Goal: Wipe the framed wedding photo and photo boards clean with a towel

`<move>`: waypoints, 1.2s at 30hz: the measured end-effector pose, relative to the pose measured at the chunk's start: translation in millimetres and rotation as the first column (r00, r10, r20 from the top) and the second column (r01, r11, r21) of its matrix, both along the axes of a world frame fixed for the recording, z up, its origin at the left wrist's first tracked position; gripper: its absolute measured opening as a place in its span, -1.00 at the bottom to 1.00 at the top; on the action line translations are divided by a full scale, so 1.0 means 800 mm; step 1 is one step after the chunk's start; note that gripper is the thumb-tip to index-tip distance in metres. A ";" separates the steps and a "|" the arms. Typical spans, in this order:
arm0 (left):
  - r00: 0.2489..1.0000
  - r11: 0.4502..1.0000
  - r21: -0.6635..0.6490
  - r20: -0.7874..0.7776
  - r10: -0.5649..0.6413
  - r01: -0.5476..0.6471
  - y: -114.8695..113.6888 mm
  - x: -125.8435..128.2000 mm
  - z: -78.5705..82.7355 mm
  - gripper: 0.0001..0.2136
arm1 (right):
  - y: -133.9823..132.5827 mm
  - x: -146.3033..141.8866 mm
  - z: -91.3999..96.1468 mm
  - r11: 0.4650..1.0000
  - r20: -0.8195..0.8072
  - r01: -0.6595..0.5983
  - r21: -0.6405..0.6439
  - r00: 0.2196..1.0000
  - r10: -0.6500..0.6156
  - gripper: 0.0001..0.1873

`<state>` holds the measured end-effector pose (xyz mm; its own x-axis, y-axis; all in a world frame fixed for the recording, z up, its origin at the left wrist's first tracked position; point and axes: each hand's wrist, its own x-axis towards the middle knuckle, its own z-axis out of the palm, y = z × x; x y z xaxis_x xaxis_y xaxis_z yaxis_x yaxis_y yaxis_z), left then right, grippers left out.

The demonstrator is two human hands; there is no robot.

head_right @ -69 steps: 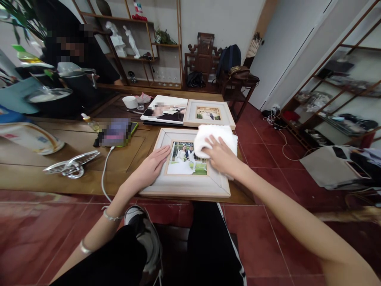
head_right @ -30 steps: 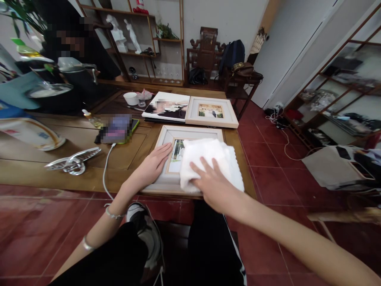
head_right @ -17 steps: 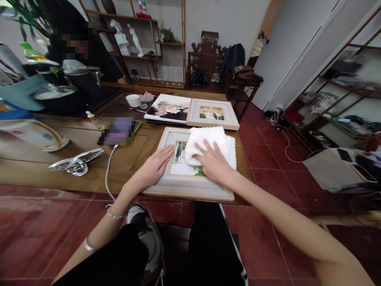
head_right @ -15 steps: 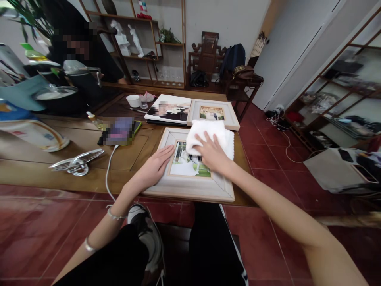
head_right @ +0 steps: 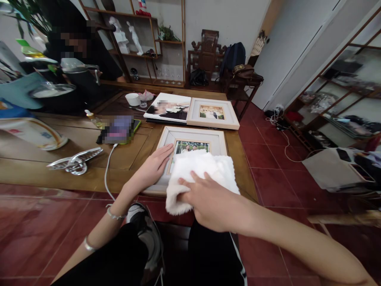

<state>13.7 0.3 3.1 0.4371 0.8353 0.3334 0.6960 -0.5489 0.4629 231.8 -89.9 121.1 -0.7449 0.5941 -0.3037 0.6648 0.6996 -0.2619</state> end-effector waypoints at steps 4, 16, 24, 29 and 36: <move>1.000 1.000 0.007 0.001 -0.015 0.015 0.001 -0.001 0.001 -0.57 | 0.000 -0.001 -0.013 1.000 -0.055 0.009 0.026 0.998 -0.008 -0.30; 0.999 0.999 -0.041 0.045 0.012 -0.010 -0.003 0.000 0.006 -0.56 | 0.155 -0.019 -0.069 0.870 -0.009 0.216 0.443 0.971 -0.237 -0.25; 0.994 0.997 -0.075 0.105 0.040 -0.032 -0.004 -0.001 0.005 -0.57 | 0.069 -0.021 -0.033 0.980 0.063 0.046 0.194 0.996 -0.059 -0.35; 0.994 0.998 -0.054 0.105 0.041 -0.036 -0.004 0.002 0.005 -0.59 | 0.002 0.007 -0.005 0.999 0.025 -0.002 0.046 1.000 0.001 -0.38; 0.996 0.997 -0.071 0.091 0.025 -0.018 -0.008 0.000 0.011 -0.57 | 0.049 0.021 -0.045 0.949 -0.021 0.188 0.251 0.982 -0.189 -0.32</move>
<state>13.8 -5.9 12.3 0.3890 0.8668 0.3121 0.6601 -0.4986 0.5619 248.7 -50.6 85.2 -0.6114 0.7808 -0.1287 0.7913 0.6044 -0.0919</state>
